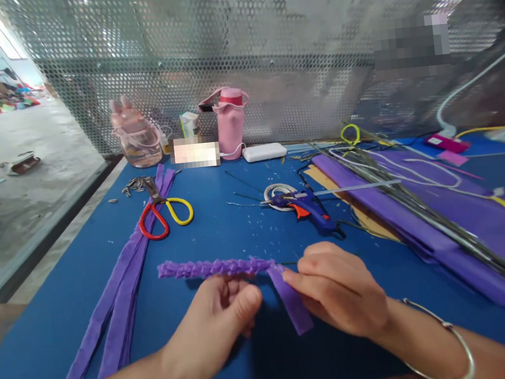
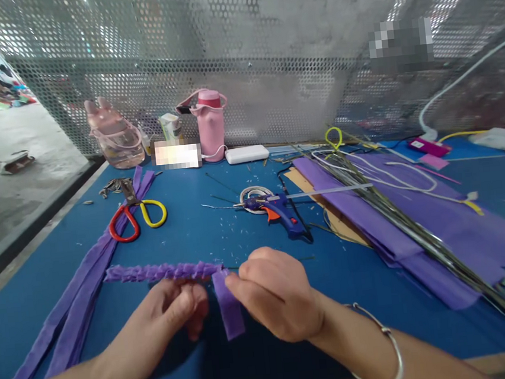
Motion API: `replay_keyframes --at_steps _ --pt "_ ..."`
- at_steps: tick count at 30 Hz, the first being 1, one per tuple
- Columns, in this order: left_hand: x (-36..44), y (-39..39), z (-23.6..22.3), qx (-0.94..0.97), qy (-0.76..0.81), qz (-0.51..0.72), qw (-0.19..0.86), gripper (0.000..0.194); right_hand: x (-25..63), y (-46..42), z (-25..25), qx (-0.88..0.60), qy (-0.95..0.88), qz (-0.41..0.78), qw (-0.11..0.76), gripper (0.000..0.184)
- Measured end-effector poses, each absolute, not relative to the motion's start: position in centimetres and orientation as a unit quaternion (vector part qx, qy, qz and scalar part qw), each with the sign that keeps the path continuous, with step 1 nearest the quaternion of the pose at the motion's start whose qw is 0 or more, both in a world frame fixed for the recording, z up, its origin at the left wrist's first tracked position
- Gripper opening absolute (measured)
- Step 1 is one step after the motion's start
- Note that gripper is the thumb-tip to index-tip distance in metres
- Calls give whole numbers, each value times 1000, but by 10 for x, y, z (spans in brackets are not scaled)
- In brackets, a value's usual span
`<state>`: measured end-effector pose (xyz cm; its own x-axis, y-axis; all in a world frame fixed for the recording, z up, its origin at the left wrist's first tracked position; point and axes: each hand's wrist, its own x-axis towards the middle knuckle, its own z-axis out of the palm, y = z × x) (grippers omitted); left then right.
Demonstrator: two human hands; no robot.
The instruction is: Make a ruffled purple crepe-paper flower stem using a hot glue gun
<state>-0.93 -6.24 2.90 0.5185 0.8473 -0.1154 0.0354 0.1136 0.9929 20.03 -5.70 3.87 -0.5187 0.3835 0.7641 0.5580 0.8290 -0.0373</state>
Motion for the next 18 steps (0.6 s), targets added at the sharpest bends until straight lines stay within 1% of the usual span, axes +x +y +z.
replay_keyframes --at_steps 1,2,3,6,10,12,16,18 --pt "-5 -61 26 512 382 315 702 54 200 -58 40 -266 -869 -112 402 15" --pt "-2 -58 24 454 382 327 736 59 199 -59 41 -261 -871 -116 399 16" --pt "1 -56 23 414 383 342 752 59 198 -60 41 -256 -874 -117 397 17" --pt "3 -52 22 373 407 378 744 44 195 -59 39 -253 -872 -97 408 19" --pt "1 -54 25 430 418 408 688 34 191 -60 34 -316 -830 -10 459 13" --pt "0 -56 27 481 423 406 652 27 190 -61 32 -341 -813 28 470 12" --pt "-4 -57 29 597 430 403 545 13 191 -60 33 -349 -809 39 471 13" --pt "-9 -52 27 666 404 398 485 9 195 -59 35 -316 -829 20 460 12"
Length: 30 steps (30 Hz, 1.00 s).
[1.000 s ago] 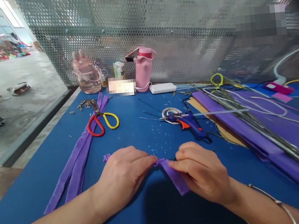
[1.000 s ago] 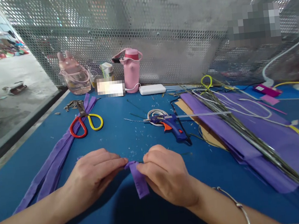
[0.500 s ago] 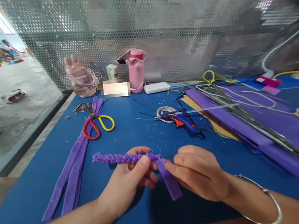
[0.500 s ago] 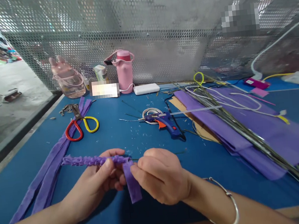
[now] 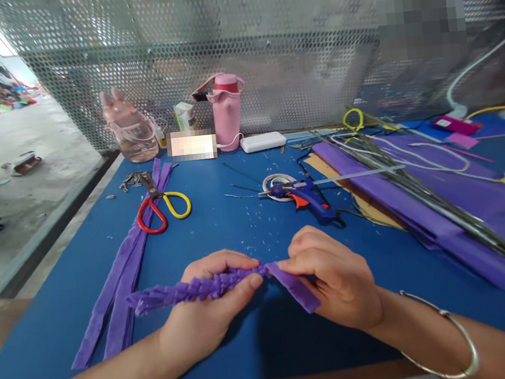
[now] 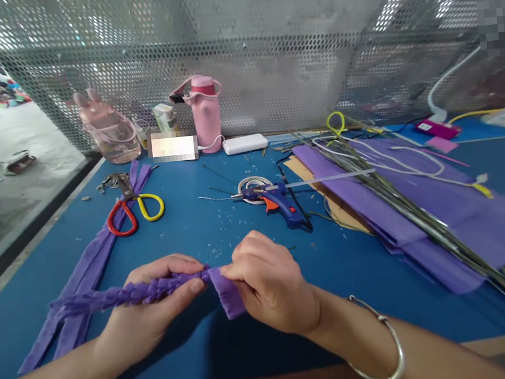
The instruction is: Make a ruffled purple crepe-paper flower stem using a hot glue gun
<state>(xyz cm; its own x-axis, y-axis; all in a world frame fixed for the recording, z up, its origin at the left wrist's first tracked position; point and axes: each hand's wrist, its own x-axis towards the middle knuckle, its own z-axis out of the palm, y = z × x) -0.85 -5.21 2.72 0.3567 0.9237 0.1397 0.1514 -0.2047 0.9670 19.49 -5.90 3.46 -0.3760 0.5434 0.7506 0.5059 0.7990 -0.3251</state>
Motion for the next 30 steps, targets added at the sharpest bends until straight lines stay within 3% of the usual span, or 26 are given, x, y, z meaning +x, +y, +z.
replay_keyframes --at_steps 3,5,8,10,14,17,21,25,30 --pt "-20 -36 24 703 360 363 495 40 202 -59 38 -236 -870 -48 430 15" --pt "-26 -25 25 625 359 329 609 56 203 -60 39 -194 -888 -92 407 16" --pt "-29 -20 34 453 312 167 818 59 201 -61 38 -180 -906 -80 374 16" --pt "-27 -25 41 420 268 64 864 59 199 -61 38 -202 -908 -38 364 15" --pt "-22 -39 47 484 300 117 814 34 201 -60 40 -224 -884 -92 400 12" --pt "-22 -41 46 478 294 179 808 32 207 -58 39 -287 -843 -99 444 19" --pt "-22 -42 44 484 277 214 802 29 206 -50 33 -407 -780 80 468 10" --pt "-19 -46 38 501 296 196 789 30 196 -45 30 -354 -807 279 381 10" --pt "-15 -51 29 556 317 208 740 33 190 -49 31 -326 -771 371 402 9"
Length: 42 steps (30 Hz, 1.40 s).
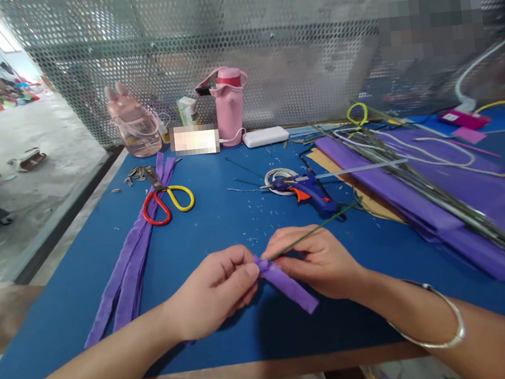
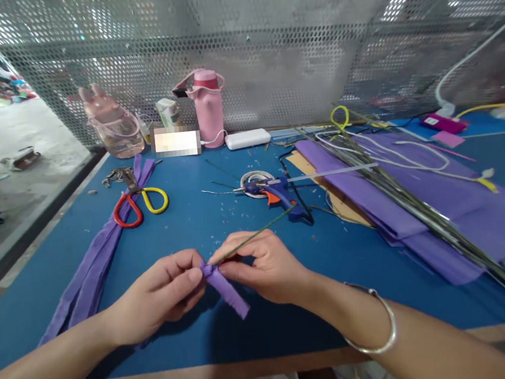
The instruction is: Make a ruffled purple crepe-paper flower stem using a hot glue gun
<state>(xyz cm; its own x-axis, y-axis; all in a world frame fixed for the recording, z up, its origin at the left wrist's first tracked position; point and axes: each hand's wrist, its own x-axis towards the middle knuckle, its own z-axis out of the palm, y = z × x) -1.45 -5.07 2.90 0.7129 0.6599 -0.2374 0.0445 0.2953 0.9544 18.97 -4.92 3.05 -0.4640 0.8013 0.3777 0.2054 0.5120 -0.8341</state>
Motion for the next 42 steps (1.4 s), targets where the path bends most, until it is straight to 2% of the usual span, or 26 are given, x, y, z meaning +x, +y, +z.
replay_keyframes --at_steps 6,10,13,16,18,21,24,27,28,30,32,34,42 --pt "-10 -57 26 688 331 250 595 29 188 -55 31 -357 -757 376 398 26" --pt "-11 -55 27 750 322 242 524 25 189 -54 31 -326 -775 365 399 24" --pt "-12 -52 29 730 321 231 557 25 189 -52 29 -331 -774 365 399 20" --pt "-12 -50 30 655 311 219 653 34 188 -52 28 -354 -754 398 386 7" --pt "-13 -49 32 635 313 205 676 39 188 -53 29 -366 -744 425 364 3" --pt "-18 -47 38 685 342 175 620 30 197 -48 30 -386 -751 423 329 16" --pt "-26 -41 46 782 385 130 473 13 224 -30 30 -452 -764 311 339 27" --pt "-34 -32 47 867 374 69 323 7 258 -6 28 -592 -706 107 375 16" --pt "-34 -29 44 890 350 56 288 9 268 2 27 -634 -686 57 351 15" --pt "-33 -25 38 925 297 53 231 15 282 13 25 -695 -671 24 259 25" --pt "-30 -21 30 942 271 73 182 22 288 19 23 -717 -675 47 169 37" --pt "-27 -20 24 943 279 98 150 24 287 23 21 -720 -674 83 143 43" --pt "-27 -17 20 919 344 111 156 24 281 20 27 -676 -621 306 251 31"
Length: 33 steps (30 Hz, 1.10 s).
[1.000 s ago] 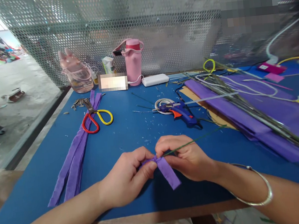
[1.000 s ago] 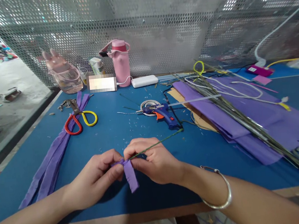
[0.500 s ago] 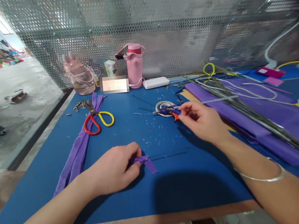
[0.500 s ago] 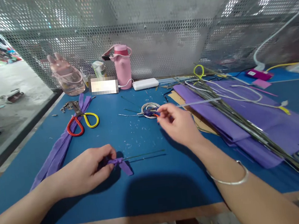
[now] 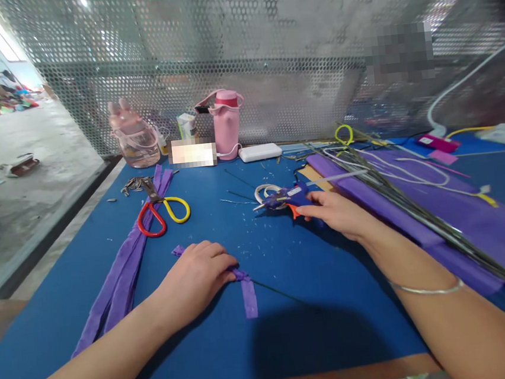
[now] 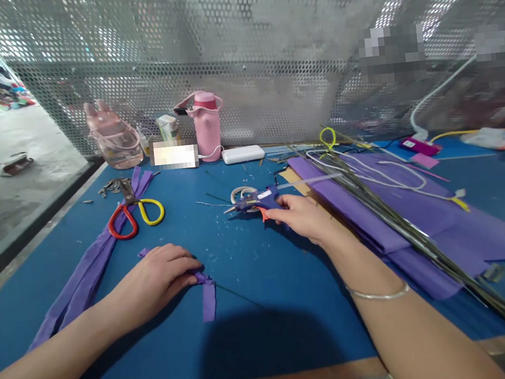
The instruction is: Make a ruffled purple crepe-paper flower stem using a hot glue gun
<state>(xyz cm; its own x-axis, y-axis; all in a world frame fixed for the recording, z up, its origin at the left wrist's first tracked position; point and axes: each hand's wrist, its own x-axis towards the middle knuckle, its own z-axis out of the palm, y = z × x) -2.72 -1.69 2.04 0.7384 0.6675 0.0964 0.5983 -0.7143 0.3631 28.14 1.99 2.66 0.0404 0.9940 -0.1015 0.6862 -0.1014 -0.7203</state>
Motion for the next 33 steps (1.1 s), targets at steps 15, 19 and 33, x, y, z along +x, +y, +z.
replay_keyframes --at_steps 15,19,33 --pt "-32 -8 12 885 385 177 194 12 261 -23 51 -457 -767 415 177 29" --pt "-33 -8 11 886 386 176 190 11 248 -28 46 -448 -807 344 170 28" --pt "-33 -8 13 891 383 166 178 12 239 -41 54 -459 -844 234 146 18"
